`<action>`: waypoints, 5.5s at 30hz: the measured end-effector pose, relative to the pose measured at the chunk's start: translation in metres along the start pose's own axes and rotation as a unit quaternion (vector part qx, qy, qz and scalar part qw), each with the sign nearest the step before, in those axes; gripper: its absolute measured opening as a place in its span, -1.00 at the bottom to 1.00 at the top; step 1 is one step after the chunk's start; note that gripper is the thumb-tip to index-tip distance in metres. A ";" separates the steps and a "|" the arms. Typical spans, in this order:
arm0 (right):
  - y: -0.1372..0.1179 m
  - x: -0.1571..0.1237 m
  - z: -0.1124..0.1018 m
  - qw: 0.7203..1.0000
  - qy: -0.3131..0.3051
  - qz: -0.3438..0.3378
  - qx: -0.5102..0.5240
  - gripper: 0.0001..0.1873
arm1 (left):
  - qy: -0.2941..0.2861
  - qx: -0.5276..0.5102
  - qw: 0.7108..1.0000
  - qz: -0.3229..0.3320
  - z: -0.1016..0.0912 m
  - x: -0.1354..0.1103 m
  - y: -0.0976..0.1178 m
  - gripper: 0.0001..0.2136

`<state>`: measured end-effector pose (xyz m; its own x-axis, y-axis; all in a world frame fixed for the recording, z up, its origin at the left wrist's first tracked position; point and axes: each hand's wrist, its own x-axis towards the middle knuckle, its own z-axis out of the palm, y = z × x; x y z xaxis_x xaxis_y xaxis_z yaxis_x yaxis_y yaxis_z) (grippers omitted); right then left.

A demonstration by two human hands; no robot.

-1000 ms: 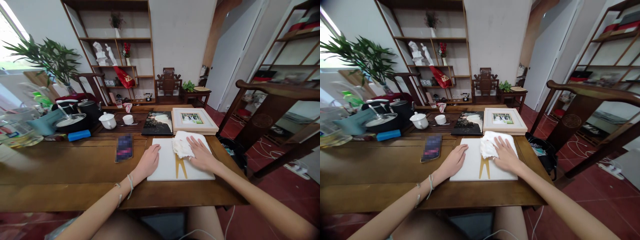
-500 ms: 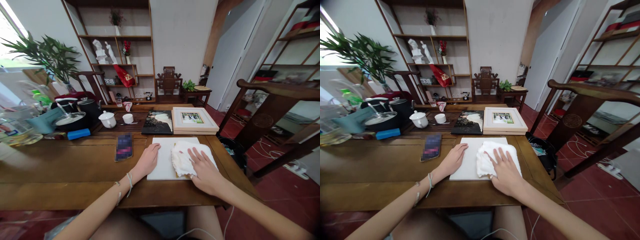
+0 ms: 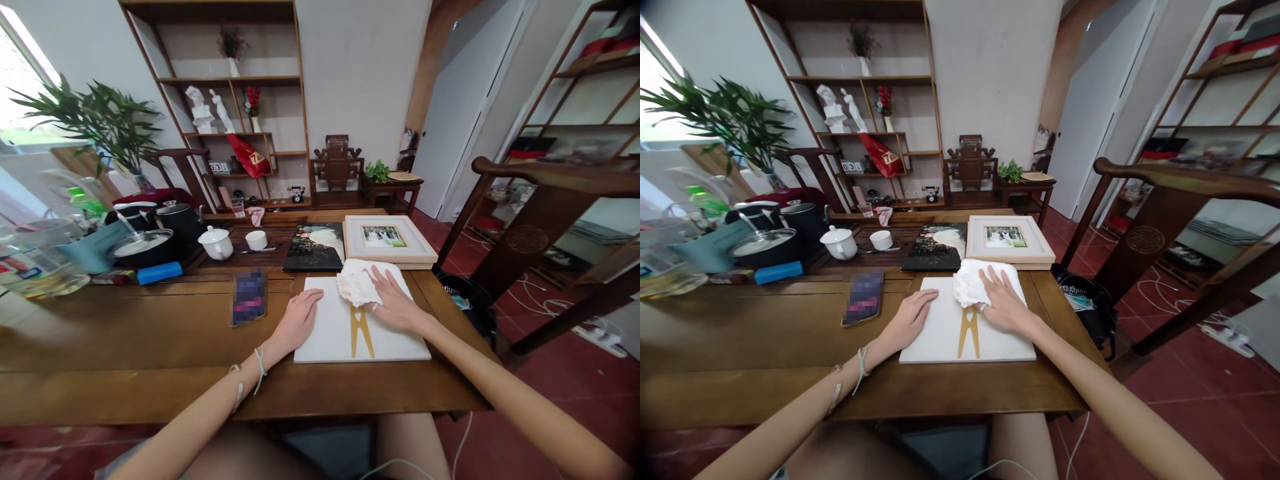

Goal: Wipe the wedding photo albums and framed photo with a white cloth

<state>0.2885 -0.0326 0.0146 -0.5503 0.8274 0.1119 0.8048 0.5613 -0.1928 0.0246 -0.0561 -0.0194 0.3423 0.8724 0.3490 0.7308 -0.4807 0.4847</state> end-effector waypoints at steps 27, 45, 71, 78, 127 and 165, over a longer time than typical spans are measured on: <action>-0.055 0.016 0.004 0.996 -0.015 -0.003 -0.089 -0.16 | -0.006 0.013 0.999 0.039 -0.003 0.002 -0.008 -0.65; -0.100 -0.010 0.000 0.990 0.000 -0.065 -0.128 -0.28 | 0.015 -0.040 0.998 0.037 0.000 0.001 -0.012 -0.62; -0.064 0.027 -0.017 0.999 -0.025 -0.034 0.013 -0.43 | 0.009 -0.021 0.999 0.024 0.004 -0.003 -0.001 -0.66; -0.071 0.081 -0.017 0.999 -0.024 0.017 0.021 -0.36 | 0.025 -0.007 0.999 0.027 0.003 -0.003 0.003 -0.66; -0.028 -0.035 -0.005 0.999 -0.022 0.009 -0.040 -0.28 | 0.021 0.027 0.999 0.032 0.006 -0.006 -0.004 -0.66; -0.039 -0.070 -0.015 0.998 -0.045 -0.006 0.036 -0.38 | 0.004 0.063 0.997 0.041 0.003 -0.005 -0.001 -0.67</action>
<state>0.2988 -0.1118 0.0294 -0.5796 0.8144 0.0273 0.7822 0.5655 -0.2614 0.0241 -0.0599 -0.0245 0.3992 0.8297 0.3901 0.7689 -0.5347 0.3504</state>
